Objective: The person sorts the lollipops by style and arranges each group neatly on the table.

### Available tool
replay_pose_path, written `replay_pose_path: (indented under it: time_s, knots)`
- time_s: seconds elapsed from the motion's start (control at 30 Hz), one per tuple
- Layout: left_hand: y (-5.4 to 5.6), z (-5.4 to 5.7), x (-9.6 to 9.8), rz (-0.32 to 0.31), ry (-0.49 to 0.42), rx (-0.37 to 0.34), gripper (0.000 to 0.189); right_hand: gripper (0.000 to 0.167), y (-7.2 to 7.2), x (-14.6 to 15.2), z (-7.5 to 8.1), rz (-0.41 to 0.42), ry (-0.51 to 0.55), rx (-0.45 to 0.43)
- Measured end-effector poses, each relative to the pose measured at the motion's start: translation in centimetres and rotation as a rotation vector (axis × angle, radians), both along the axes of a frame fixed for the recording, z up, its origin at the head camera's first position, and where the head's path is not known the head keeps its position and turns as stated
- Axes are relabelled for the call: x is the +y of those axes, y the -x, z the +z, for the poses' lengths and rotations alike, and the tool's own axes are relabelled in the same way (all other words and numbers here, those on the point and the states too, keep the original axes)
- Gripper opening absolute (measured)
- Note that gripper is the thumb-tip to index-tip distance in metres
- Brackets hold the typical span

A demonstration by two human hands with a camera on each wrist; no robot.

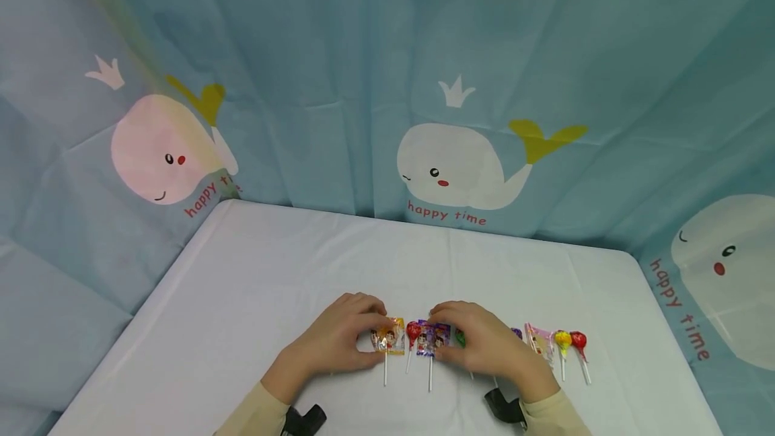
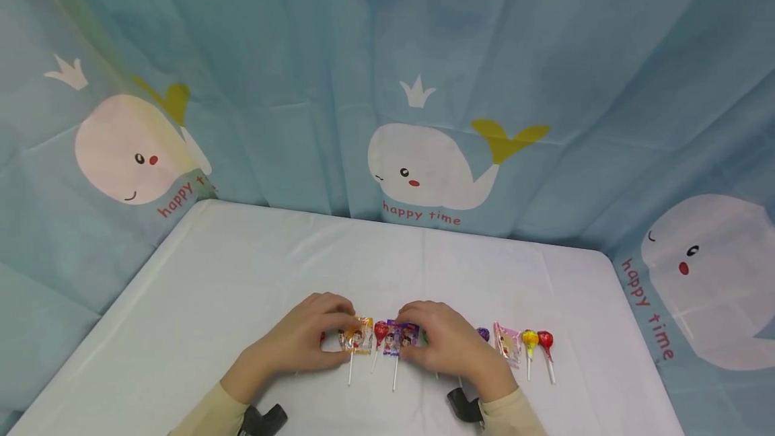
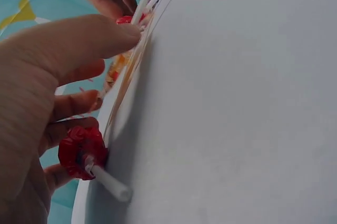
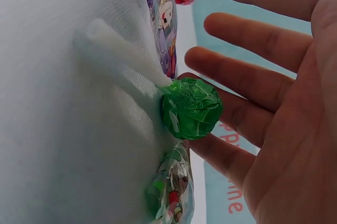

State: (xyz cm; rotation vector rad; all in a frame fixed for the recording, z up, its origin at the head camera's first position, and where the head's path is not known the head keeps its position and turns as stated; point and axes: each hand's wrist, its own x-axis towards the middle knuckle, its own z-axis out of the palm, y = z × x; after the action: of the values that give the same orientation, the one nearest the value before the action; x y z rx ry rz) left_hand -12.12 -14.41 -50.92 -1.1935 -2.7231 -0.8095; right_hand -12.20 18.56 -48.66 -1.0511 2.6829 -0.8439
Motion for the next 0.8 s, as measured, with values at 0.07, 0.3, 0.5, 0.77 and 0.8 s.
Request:
replay_pose_path:
  time_s: [0.07, 0.3, 0.5, 0.77, 0.8]
  knots:
    - [0.2, 0.1, 0.0, -0.004, -0.013, 0.002, 0.044, 0.037, 0.0, 0.0, -0.1, 0.006, -0.001, 0.017]
    - [1.2, 0.6, -0.4, 0.012, -0.019, 0.004, 0.044, 0.036, -0.1, -0.1, -0.3, 0.025, -0.002, 0.062]
    - [2.1, 1.1, -0.9, 0.037, -0.027, -0.043, 0.045, 0.037, -0.2, -0.3, -0.5, 0.0, -0.026, 0.032]
    - [4.1, 1.2, -2.4, 0.122, -0.057, -0.095, 0.042, 0.037, 0.0, -0.2, -0.8, 0.007, -0.003, 0.047]
    - [4.3, 1.1, -2.6, 0.136, -0.059, -0.102, 0.042, 0.037, 0.0, -0.2, -0.9, 0.004, -0.004, 0.047]
